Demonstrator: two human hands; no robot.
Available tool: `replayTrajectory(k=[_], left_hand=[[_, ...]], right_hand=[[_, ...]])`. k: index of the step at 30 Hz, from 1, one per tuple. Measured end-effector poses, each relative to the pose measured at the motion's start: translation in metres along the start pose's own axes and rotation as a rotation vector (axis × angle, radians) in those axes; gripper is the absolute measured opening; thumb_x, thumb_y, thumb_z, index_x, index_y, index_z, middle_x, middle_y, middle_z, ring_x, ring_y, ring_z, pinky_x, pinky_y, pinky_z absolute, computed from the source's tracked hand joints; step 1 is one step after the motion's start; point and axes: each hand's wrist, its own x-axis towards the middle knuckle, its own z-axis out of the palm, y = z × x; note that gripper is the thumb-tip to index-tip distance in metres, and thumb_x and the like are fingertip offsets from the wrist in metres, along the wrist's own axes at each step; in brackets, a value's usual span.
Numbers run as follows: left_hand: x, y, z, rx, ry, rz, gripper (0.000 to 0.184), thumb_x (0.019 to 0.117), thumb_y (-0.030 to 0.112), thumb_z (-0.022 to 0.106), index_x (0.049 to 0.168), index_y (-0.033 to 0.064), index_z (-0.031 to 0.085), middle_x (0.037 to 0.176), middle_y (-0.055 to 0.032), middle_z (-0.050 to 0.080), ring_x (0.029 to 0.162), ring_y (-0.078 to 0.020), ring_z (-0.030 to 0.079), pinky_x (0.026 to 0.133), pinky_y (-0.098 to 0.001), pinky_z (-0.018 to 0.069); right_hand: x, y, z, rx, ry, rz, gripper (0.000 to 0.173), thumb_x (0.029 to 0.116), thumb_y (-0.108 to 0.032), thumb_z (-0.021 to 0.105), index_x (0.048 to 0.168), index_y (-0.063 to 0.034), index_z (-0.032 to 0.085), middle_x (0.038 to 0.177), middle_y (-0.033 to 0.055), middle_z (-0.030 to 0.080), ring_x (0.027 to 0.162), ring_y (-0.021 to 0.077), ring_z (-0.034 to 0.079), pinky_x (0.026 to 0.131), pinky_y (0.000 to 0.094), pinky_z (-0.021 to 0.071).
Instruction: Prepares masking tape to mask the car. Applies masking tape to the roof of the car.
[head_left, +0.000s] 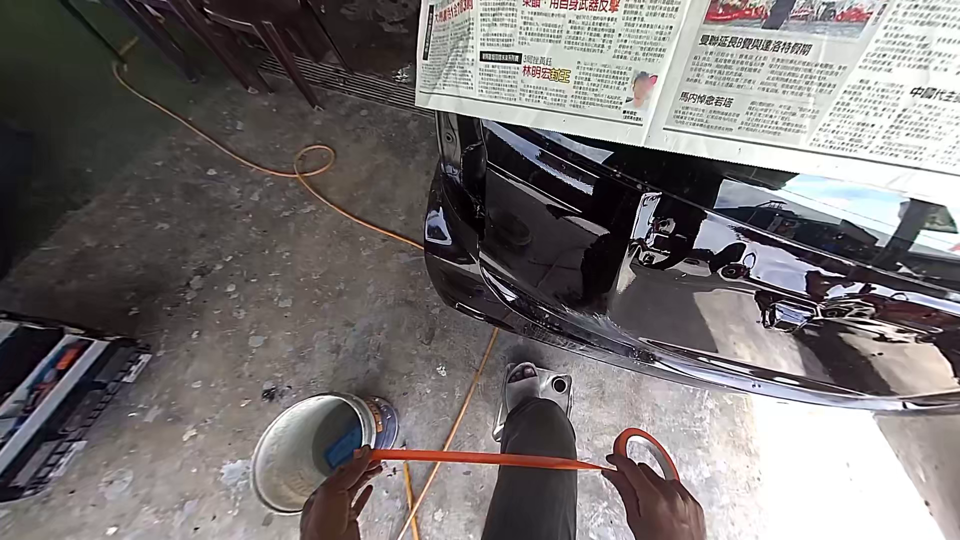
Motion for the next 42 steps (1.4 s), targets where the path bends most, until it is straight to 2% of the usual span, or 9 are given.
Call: replayTrajectory(k=[6, 9, 14, 18, 26, 28, 31, 34, 42], left_hand=[[-0.002, -0.005, -0.003, 0.022, -0.013, -0.007, 0.018, 0.1015, 0.021, 0.064, 0.104, 0.0037, 0.067, 0.092, -0.0052, 0.072, 0.087, -0.0144, 0.065, 0.081, -0.0364, 0.0503], [0.001, -0.011, -0.003, 0.015, -0.005, -0.021, 0.018, 0.1019, 0.022, 0.063, 0.103, 0.0041, 0.067, 0.090, -0.0047, 0.072, 0.084, -0.0137, 0.066, 0.078, -0.0346, 0.0507], [0.007, -0.005, -0.008, -0.006, 0.009, -0.033, 0.018, 0.1020, 0.022, 0.063, 0.107, 0.0047, 0.066, 0.092, -0.0054, 0.072, 0.084, -0.0145, 0.066, 0.076, -0.0361, 0.0510], [0.008, -0.006, -0.015, 0.006, -0.008, -0.042, 0.020, 0.1022, 0.022, 0.061, 0.112, 0.0049, 0.065, 0.098, -0.0059, 0.071, 0.090, -0.0157, 0.065, 0.083, -0.0402, 0.0496], [0.008, -0.016, -0.019, 0.041, -0.026, -0.045, 0.022, 0.1029, 0.025, 0.061, 0.111, 0.0049, 0.066, 0.097, -0.0054, 0.072, 0.090, -0.0152, 0.066, 0.083, -0.0398, 0.0501], [0.010, -0.013, -0.021, 0.043, -0.012, -0.043, 0.021, 0.1030, 0.024, 0.061, 0.111, 0.0051, 0.066, 0.097, -0.0053, 0.071, 0.090, -0.0150, 0.065, 0.082, -0.0389, 0.0505], [0.012, -0.004, -0.028, 0.040, -0.018, -0.028, 0.023, 0.1037, 0.025, 0.059, 0.114, 0.0047, 0.064, 0.100, -0.0058, 0.070, 0.093, -0.0160, 0.065, 0.086, -0.0413, 0.0492], [0.014, 0.001, -0.035, 0.049, -0.016, -0.016, 0.025, 0.1030, 0.026, 0.061, 0.116, 0.0051, 0.064, 0.100, -0.0054, 0.071, 0.092, -0.0157, 0.065, 0.085, -0.0404, 0.0503], [0.013, -0.004, -0.039, 0.086, -0.024, -0.012, 0.020, 0.1037, 0.025, 0.059, 0.108, 0.0066, 0.065, 0.092, -0.0024, 0.072, 0.087, -0.0128, 0.066, 0.082, -0.0377, 0.0506]], right_hand=[[-0.008, 0.015, 0.006, 0.036, -0.047, 0.068, 0.036, 0.1016, -0.050, 0.056, 0.113, -0.0234, 0.079, 0.081, 0.0060, 0.075, 0.068, 0.0279, 0.073, 0.057, 0.0509, 0.0545], [-0.010, 0.019, 0.004, 0.041, -0.088, 0.103, 0.037, 0.1019, -0.051, 0.056, 0.115, -0.0243, 0.078, 0.085, 0.0056, 0.077, 0.072, 0.0290, 0.074, 0.060, 0.0539, 0.0548], [-0.003, 0.010, -0.007, -0.009, 0.003, 0.011, 0.037, 0.1015, -0.051, 0.056, 0.112, -0.0239, 0.079, 0.077, 0.0055, 0.074, 0.065, 0.0260, 0.071, 0.057, 0.0478, 0.0543], [-0.001, 0.008, -0.006, -0.031, 0.045, -0.016, 0.034, 0.1009, -0.049, 0.058, 0.110, -0.0242, 0.079, 0.075, 0.0053, 0.073, 0.063, 0.0247, 0.070, 0.057, 0.0455, 0.0540], [-0.007, 0.029, 0.002, 0.063, -0.141, 0.138, 0.036, 0.1020, -0.051, 0.055, 0.116, -0.0257, 0.078, 0.089, 0.0056, 0.077, 0.075, 0.0297, 0.074, 0.061, 0.0561, 0.0546], [-0.004, 0.027, -0.002, 0.060, -0.135, 0.130, 0.036, 0.1017, -0.050, 0.056, 0.116, -0.0253, 0.078, 0.088, 0.0055, 0.077, 0.075, 0.0297, 0.074, 0.060, 0.0557, 0.0546], [0.002, 0.022, -0.008, 0.027, -0.073, 0.067, 0.035, 0.1011, -0.050, 0.057, 0.115, -0.0260, 0.078, 0.083, 0.0052, 0.076, 0.070, 0.0281, 0.073, 0.058, 0.0527, 0.0543], [0.005, 0.017, -0.011, 0.015, -0.057, 0.035, 0.036, 0.1005, -0.051, 0.057, 0.114, -0.0261, 0.079, 0.081, 0.0051, 0.075, 0.067, 0.0272, 0.072, 0.057, 0.0506, 0.0541], [-0.002, 0.034, -0.005, 0.096, -0.188, 0.142, 0.037, 0.1021, -0.050, 0.056, 0.119, -0.0254, 0.077, 0.093, 0.0055, 0.078, 0.077, 0.0307, 0.075, 0.063, 0.0583, 0.0544]])
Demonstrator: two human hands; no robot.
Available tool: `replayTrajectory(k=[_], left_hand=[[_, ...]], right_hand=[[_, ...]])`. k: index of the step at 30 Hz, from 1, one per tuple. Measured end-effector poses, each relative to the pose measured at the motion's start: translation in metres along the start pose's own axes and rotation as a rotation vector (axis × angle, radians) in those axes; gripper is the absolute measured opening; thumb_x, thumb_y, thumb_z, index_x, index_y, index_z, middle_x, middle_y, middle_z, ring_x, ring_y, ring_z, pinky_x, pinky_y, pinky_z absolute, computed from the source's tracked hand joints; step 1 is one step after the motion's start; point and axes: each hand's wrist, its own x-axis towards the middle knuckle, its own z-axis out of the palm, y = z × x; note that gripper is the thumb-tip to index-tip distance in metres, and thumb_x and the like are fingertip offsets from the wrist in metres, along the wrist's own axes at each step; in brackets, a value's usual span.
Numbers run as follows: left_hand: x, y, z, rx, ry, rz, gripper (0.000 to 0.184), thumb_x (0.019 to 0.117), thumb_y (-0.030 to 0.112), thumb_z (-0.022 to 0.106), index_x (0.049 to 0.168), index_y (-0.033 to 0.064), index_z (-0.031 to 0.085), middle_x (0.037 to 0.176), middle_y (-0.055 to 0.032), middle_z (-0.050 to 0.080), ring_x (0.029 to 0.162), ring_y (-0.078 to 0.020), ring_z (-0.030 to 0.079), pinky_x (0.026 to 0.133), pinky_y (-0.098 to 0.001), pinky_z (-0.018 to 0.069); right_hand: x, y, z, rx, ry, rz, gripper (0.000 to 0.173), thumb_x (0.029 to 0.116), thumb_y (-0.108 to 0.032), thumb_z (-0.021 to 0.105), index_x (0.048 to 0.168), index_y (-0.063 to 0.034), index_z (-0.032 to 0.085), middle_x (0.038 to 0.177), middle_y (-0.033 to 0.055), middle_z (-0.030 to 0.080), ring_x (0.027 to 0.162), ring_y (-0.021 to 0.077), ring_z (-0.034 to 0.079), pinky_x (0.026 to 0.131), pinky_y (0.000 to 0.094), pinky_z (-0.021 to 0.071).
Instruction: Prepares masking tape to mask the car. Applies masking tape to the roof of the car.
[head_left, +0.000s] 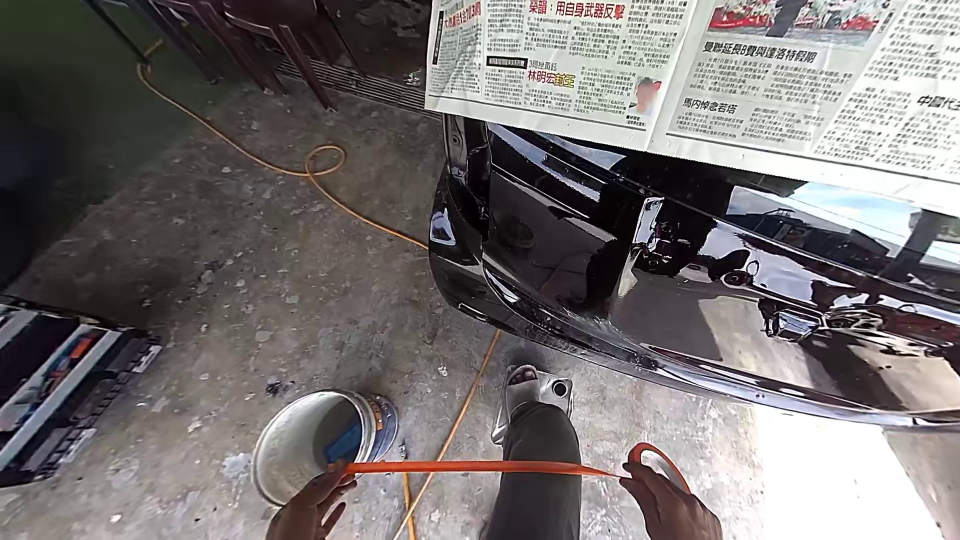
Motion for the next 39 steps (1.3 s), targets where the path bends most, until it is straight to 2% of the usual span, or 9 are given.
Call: replayTrajectory(k=[4, 9, 13, 18, 21, 27, 30, 35, 39], left_hand=[[0.006, 0.002, 0.001, -0.038, 0.021, -0.001, 0.021, 0.1030, 0.026, 0.060, 0.110, 0.0069, 0.066, 0.094, -0.0028, 0.071, 0.088, -0.0143, 0.066, 0.082, -0.0395, 0.0508], [0.021, 0.006, -0.012, -0.029, 0.006, -0.021, 0.026, 0.1035, 0.027, 0.059, 0.120, 0.0076, 0.064, 0.103, -0.0044, 0.071, 0.096, -0.0166, 0.065, 0.086, -0.0439, 0.0499], [0.024, 0.000, -0.013, 0.025, 0.000, -0.037, 0.029, 0.1037, 0.030, 0.058, 0.121, 0.0063, 0.064, 0.105, -0.0052, 0.070, 0.100, -0.0177, 0.064, 0.091, -0.0475, 0.0474], [0.026, -0.005, -0.011, 0.028, 0.009, -0.049, 0.029, 0.1035, 0.028, 0.059, 0.123, 0.0057, 0.064, 0.105, -0.0061, 0.071, 0.098, -0.0177, 0.065, 0.089, -0.0461, 0.0481], [0.031, -0.001, -0.013, 0.016, 0.008, -0.033, 0.027, 0.1036, 0.030, 0.059, 0.119, 0.0074, 0.065, 0.101, -0.0043, 0.071, 0.096, -0.0168, 0.065, 0.088, -0.0458, 0.0491], [0.048, 0.008, -0.031, 0.005, 0.040, -0.031, 0.030, 0.1022, 0.028, 0.061, 0.122, 0.0069, 0.064, 0.105, -0.0055, 0.072, 0.098, -0.0175, 0.065, 0.088, -0.0453, 0.0489], [0.048, 0.006, -0.035, 0.060, 0.049, -0.015, 0.030, 0.1023, 0.030, 0.061, 0.121, 0.0070, 0.066, 0.104, -0.0050, 0.072, 0.098, -0.0174, 0.066, 0.088, -0.0463, 0.0487], [0.044, 0.004, -0.032, 0.081, 0.036, -0.013, 0.033, 0.1036, 0.029, 0.059, 0.125, 0.0051, 0.064, 0.108, -0.0070, 0.071, 0.101, -0.0188, 0.064, 0.091, -0.0490, 0.0464], [0.051, 0.007, -0.039, 0.031, 0.049, -0.005, 0.035, 0.1026, 0.031, 0.060, 0.127, 0.0067, 0.062, 0.110, -0.0064, 0.070, 0.104, -0.0193, 0.064, 0.092, -0.0497, 0.0467]], right_hand=[[0.001, -0.003, -0.004, -0.017, 0.011, -0.014, 0.038, 0.1021, -0.050, 0.056, 0.120, -0.0243, 0.077, 0.091, 0.0076, 0.077, 0.076, 0.0316, 0.074, 0.063, 0.0582, 0.0544], [0.004, -0.018, -0.013, -0.094, 0.146, -0.151, 0.035, 0.1013, -0.050, 0.057, 0.115, -0.0255, 0.079, 0.080, 0.0065, 0.074, 0.068, 0.0264, 0.072, 0.060, 0.0486, 0.0548], [0.002, -0.012, -0.004, -0.056, 0.102, -0.113, 0.034, 0.1014, -0.048, 0.058, 0.116, -0.0252, 0.079, 0.083, 0.0060, 0.076, 0.070, 0.0277, 0.073, 0.060, 0.0510, 0.0550], [0.000, -0.001, 0.005, -0.014, 0.019, -0.029, 0.037, 0.1019, -0.050, 0.056, 0.119, -0.0251, 0.077, 0.090, 0.0061, 0.077, 0.075, 0.0295, 0.074, 0.061, 0.0560, 0.0548], [0.004, -0.005, -0.002, -0.026, 0.036, -0.054, 0.036, 0.1018, -0.050, 0.057, 0.118, -0.0249, 0.078, 0.088, 0.0063, 0.077, 0.074, 0.0293, 0.074, 0.062, 0.0547, 0.0547], [0.009, -0.025, -0.013, -0.074, 0.090, -0.168, 0.039, 0.1012, -0.055, 0.055, 0.115, -0.0273, 0.079, 0.080, 0.0050, 0.074, 0.068, 0.0257, 0.071, 0.060, 0.0487, 0.0543], [0.005, -0.019, -0.007, -0.028, 0.051, -0.112, 0.038, 0.1019, -0.052, 0.055, 0.118, -0.0261, 0.078, 0.085, 0.0051, 0.077, 0.072, 0.0274, 0.073, 0.061, 0.0517, 0.0547], [0.000, -0.004, 0.002, 0.011, 0.019, -0.052, 0.038, 0.1023, -0.051, 0.055, 0.120, -0.0254, 0.077, 0.092, 0.0045, 0.078, 0.077, 0.0285, 0.074, 0.063, 0.0556, 0.0550], [0.004, -0.015, -0.008, -0.057, 0.107, -0.138, 0.037, 0.1021, -0.050, 0.056, 0.119, -0.0252, 0.078, 0.083, 0.0060, 0.075, 0.071, 0.0274, 0.072, 0.060, 0.0508, 0.0549]])
